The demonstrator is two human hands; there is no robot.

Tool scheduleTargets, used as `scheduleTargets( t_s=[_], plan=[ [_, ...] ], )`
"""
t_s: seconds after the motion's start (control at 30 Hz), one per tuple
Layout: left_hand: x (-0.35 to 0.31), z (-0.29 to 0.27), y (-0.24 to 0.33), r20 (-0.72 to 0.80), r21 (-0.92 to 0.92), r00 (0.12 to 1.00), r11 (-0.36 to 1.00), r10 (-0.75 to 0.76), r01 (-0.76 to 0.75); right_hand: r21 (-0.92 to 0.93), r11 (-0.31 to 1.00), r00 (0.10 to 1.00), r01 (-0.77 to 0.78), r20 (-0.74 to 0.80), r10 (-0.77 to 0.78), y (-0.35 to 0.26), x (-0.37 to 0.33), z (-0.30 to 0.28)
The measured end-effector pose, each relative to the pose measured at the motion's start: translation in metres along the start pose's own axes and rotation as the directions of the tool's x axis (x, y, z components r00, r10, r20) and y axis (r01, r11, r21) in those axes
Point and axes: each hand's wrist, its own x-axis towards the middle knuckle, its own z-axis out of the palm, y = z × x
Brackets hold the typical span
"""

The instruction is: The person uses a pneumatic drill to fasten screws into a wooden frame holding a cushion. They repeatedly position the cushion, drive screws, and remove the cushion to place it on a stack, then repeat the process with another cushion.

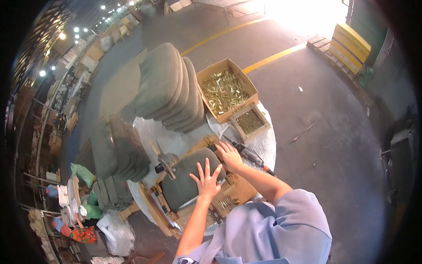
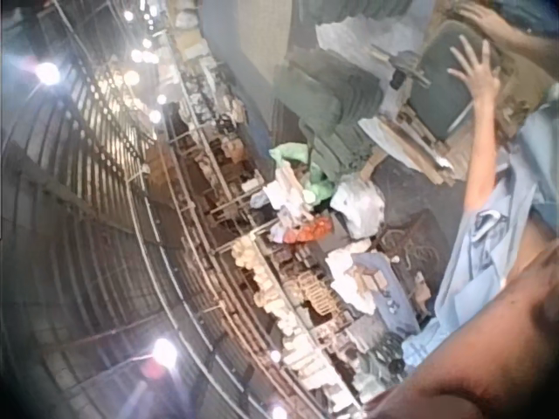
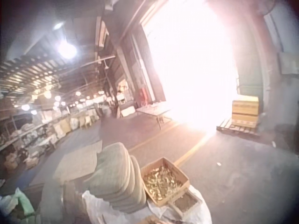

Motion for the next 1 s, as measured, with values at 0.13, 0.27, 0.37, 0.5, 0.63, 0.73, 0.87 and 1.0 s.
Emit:
scheduleTargets(
  t_s=[0.13, 0.27, 0.37, 0.5, 0.63, 0.73, 0.87, 1.0],
  plan=[
    [0.011, -0.006, 0.011, -0.034, -0.063, 0.998, 0.997, 0.049, -0.051, -0.401, 0.907, 0.992, 0.127, 0.066, -0.109, 0.027, 0.014, 0.052],
    [0.006, -0.002, 0.003, -0.07, -0.056, 0.997, 0.998, 0.025, -0.029, -0.182, 0.976, 0.993, -0.122, -0.025, 0.119, -0.003, 0.034, 0.072],
    [0.008, -0.009, -0.001, -0.07, -0.087, 0.998, 0.996, 0.009, -0.015, -0.087, 0.989, 0.993, -0.122, -0.021, 0.12, -0.01, 0.043, 0.052],
    [0.01, -0.017, -0.002, -0.044, -0.13, 0.999, 0.991, 0.004, -0.01, 0.039, 0.978, 0.979, -0.204, 0.01, 0.204, 0.006, 0.044, 0.026],
    [0.014, -0.015, 0.003, 0.02, -0.088, 1.0, 0.996, -0.008, 0.01, 0.23, 0.932, 0.96, -0.281, 0.069, 0.272, 0.027, 0.042, 0.009],
    [0.033, -0.029, 0.02, 0.253, -0.135, 0.959, 0.977, -0.124, 0.162, 0.333, 0.895, 0.955, -0.297, 0.089, 0.283, 0.04, 0.042, 0.0],
    [0.087, 0.0, 0.026, 0.148, -0.459, 0.902, 0.78, -0.406, 0.426, 0.284, 0.93, 0.97, -0.232, 0.001, 0.242, 0.042, 0.043, 0.012],
    [0.09, 0.045, 0.008, -0.237, -0.169, 0.911, 0.938, -0.338, 0.304, 0.325, 0.917, 0.968, -0.23, -0.021, 0.25, 0.042, 0.039, 0.015]
  ],
)
